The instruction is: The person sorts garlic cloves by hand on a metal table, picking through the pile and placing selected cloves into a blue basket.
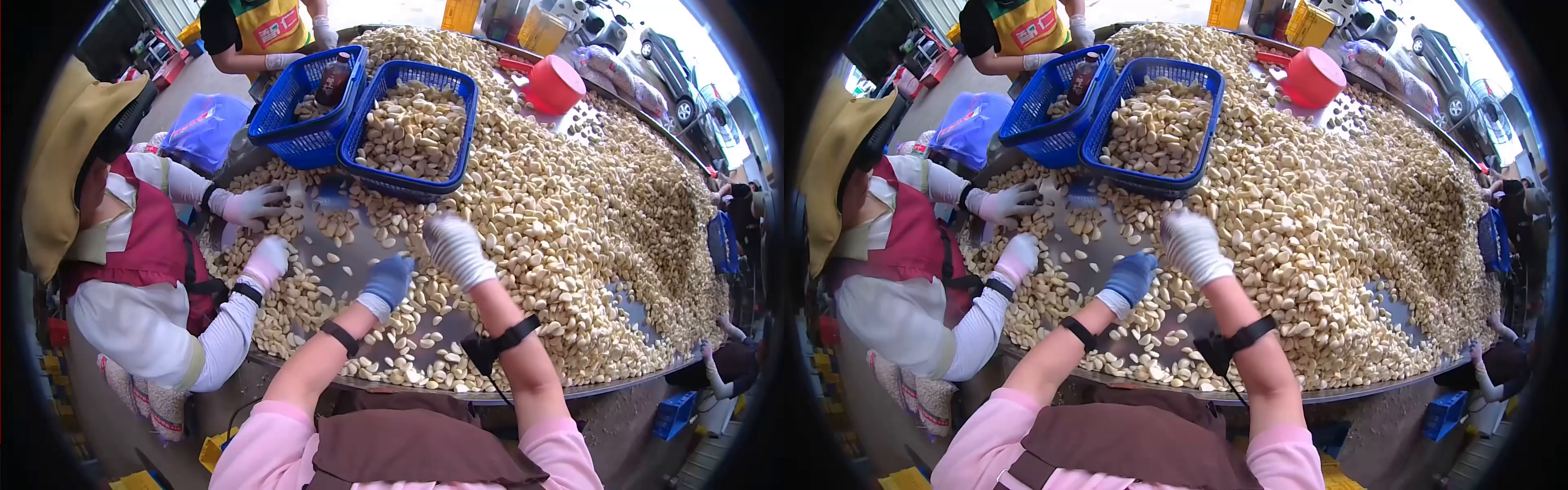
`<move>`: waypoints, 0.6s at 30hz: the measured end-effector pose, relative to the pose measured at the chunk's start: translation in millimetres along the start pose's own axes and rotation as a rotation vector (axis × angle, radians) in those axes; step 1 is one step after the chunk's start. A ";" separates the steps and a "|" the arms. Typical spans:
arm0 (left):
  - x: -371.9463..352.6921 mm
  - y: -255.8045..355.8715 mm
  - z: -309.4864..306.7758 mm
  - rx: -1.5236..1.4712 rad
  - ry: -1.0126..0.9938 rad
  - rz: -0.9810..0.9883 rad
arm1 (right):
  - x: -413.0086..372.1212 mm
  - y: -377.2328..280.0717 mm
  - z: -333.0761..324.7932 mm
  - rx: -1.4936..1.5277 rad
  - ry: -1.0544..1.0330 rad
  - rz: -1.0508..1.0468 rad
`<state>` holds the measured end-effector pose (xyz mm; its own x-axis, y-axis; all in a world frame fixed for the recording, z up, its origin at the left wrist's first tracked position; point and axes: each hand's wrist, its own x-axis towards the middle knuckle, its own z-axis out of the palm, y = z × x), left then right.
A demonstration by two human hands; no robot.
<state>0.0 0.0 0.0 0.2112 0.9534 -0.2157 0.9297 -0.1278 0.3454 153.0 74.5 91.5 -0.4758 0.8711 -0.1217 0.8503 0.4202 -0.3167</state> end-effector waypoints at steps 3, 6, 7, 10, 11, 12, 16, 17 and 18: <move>-0.5 -10.4 -16.2 -0.008 -0.062 -0.016 | -14.0 -9.4 58.5 -0.319 0.001 -0.116; -20.0 -7.9 -8.1 -0.056 -0.015 -0.100 | -32.8 -4.5 69.0 -0.264 -0.022 -0.115; -24.3 -12.1 -9.7 -0.054 -0.017 -0.104 | -33.9 -7.0 66.9 -0.251 -0.053 -0.105; -36.4 -15.8 -17.8 -0.280 -0.057 -0.144 | -39.1 -6.5 76.9 -0.263 -0.042 -0.116; -39.4 -15.2 -20.2 -0.252 -0.082 -0.143 | -40.1 -5.7 80.9 -0.278 -0.027 -0.119; -41.9 -14.4 -24.5 -0.222 -0.107 -0.141 | -39.2 -4.4 82.2 -0.250 -0.016 -0.143; -43.4 -15.9 -20.5 -0.086 -0.100 -0.105 | -34.1 -5.5 82.3 -0.218 -0.068 -0.068; -42.8 -18.3 -15.7 -0.078 -0.085 -0.102 | -33.9 -9.3 83.5 -0.216 -0.065 -0.069; -41.9 -20.5 -13.2 -0.076 -0.081 -0.102 | -33.8 -12.8 85.0 -0.221 -0.045 -0.033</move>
<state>-31.9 -33.7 14.0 0.1438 0.9347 -0.3251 0.9228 -0.0080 0.3851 139.1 18.0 19.8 -0.5095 0.8458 -0.1585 0.8604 0.4981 -0.1079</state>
